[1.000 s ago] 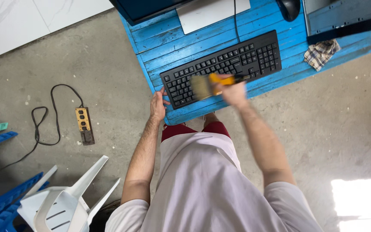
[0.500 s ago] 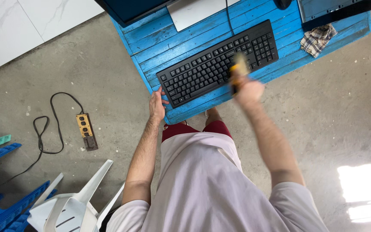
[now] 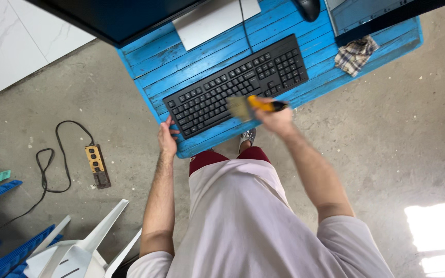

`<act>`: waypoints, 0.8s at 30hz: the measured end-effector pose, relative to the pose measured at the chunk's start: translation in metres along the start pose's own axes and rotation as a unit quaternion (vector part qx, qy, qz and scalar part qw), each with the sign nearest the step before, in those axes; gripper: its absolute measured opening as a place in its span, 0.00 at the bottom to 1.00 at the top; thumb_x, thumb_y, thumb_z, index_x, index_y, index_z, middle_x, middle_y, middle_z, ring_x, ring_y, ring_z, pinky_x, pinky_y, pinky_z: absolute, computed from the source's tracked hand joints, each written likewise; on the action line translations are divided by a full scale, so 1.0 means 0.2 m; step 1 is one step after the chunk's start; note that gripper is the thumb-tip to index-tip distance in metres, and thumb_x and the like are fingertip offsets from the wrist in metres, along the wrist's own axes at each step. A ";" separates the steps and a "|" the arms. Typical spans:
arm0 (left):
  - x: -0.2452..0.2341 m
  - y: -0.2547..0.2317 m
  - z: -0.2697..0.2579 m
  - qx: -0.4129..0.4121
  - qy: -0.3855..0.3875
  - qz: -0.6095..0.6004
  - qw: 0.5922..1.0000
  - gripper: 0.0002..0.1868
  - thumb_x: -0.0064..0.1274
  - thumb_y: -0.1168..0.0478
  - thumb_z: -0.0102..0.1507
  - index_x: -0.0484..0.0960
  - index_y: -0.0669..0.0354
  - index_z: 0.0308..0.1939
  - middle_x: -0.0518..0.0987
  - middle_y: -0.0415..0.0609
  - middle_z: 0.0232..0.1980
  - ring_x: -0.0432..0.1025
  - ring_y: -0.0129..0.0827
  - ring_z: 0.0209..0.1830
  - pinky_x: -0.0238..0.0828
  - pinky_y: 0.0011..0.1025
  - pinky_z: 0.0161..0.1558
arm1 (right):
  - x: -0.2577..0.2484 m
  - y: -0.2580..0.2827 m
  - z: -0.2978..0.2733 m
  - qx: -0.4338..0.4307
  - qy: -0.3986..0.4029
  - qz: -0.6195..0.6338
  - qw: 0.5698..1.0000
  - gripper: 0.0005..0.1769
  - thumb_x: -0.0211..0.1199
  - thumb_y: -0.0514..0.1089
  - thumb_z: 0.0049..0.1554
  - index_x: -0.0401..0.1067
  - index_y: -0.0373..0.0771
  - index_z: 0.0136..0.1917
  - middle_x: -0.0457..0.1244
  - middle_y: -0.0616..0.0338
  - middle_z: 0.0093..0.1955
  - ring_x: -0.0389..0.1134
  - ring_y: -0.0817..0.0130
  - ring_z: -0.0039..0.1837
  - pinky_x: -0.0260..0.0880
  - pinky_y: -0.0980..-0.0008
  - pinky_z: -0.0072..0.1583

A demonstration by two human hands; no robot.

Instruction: The person wipes a computer monitor screen and its stand with a cloth, wipes the desktop tower case, then uses a brush to sweep dust from the keyboard and wipes the mouse with the cloth. They finish by setting the brush and cloth on the desk.

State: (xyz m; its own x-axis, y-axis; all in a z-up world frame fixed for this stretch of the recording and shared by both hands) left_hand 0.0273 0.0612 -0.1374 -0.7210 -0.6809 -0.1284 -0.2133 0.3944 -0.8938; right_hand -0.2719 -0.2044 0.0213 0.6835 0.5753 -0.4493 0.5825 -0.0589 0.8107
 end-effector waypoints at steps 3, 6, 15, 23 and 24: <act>0.03 -0.08 -0.03 0.007 -0.035 0.033 0.999 0.43 0.21 0.29 0.71 0.73 0.52 0.73 0.77 0.45 0.57 0.70 0.26 0.38 0.67 0.26 0.37 | -0.61 -0.13 0.12 -0.038 -0.146 -0.157 0.976 0.21 0.73 0.45 0.53 0.80 0.46 0.61 0.73 0.57 0.49 0.73 0.75 0.45 0.76 0.71 0.50; 0.09 -0.21 -0.10 0.150 -0.113 0.199 0.962 0.37 0.22 0.36 0.80 0.76 0.57 0.71 0.75 0.52 0.62 0.69 0.34 0.56 0.67 0.33 0.54 | -0.99 -0.21 0.14 -0.123 -0.207 -0.293 0.925 0.18 0.73 0.47 0.61 0.80 0.46 0.64 0.73 0.55 0.48 0.75 0.69 0.46 0.77 0.67 0.51; 1.19 -0.58 -0.34 0.095 0.079 0.038 0.992 0.19 0.55 0.55 0.68 0.80 0.61 0.59 0.77 0.52 0.58 0.74 0.36 0.51 0.74 0.35 0.53 | -0.87 -0.15 0.04 -0.463 -0.132 -0.310 0.820 0.20 0.73 0.39 0.56 0.80 0.50 0.61 0.70 0.41 0.62 0.71 0.72 0.35 0.74 0.72 0.36; 1.79 -0.65 -0.38 -0.173 0.130 -0.334 0.917 0.20 0.52 0.53 0.68 0.79 0.66 0.55 0.84 0.55 0.49 0.78 0.36 0.35 0.76 0.33 0.37 | -0.87 -0.15 0.08 -0.460 -0.011 -0.293 0.838 0.16 0.69 0.39 0.52 0.76 0.41 0.55 0.69 0.52 0.64 0.73 0.64 0.49 0.77 0.65 0.47; 1.76 -0.63 -0.36 -0.172 0.120 -0.308 0.928 0.19 0.53 0.53 0.67 0.80 0.66 0.53 0.85 0.54 0.47 0.77 0.35 0.31 0.74 0.32 0.34 | -0.94 -0.22 0.19 -0.399 -0.035 -0.350 0.847 0.15 0.67 0.38 0.52 0.76 0.43 0.54 0.70 0.56 0.62 0.73 0.63 0.50 0.77 0.64 0.48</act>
State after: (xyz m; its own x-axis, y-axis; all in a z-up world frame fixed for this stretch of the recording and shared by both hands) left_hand -0.2476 -0.1832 -0.0385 -0.5100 -0.7022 0.4968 -0.8014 0.1779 -0.5711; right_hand -0.4104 -0.3409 0.0565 0.3336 0.1901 -0.9233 0.3918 0.8629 0.3192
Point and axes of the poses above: each hand's wrist, its own z-axis towards the middle knuckle, its own x-axis out of the palm, y = z × x, the point moved 3 cm from there along z, towards the middle knuckle
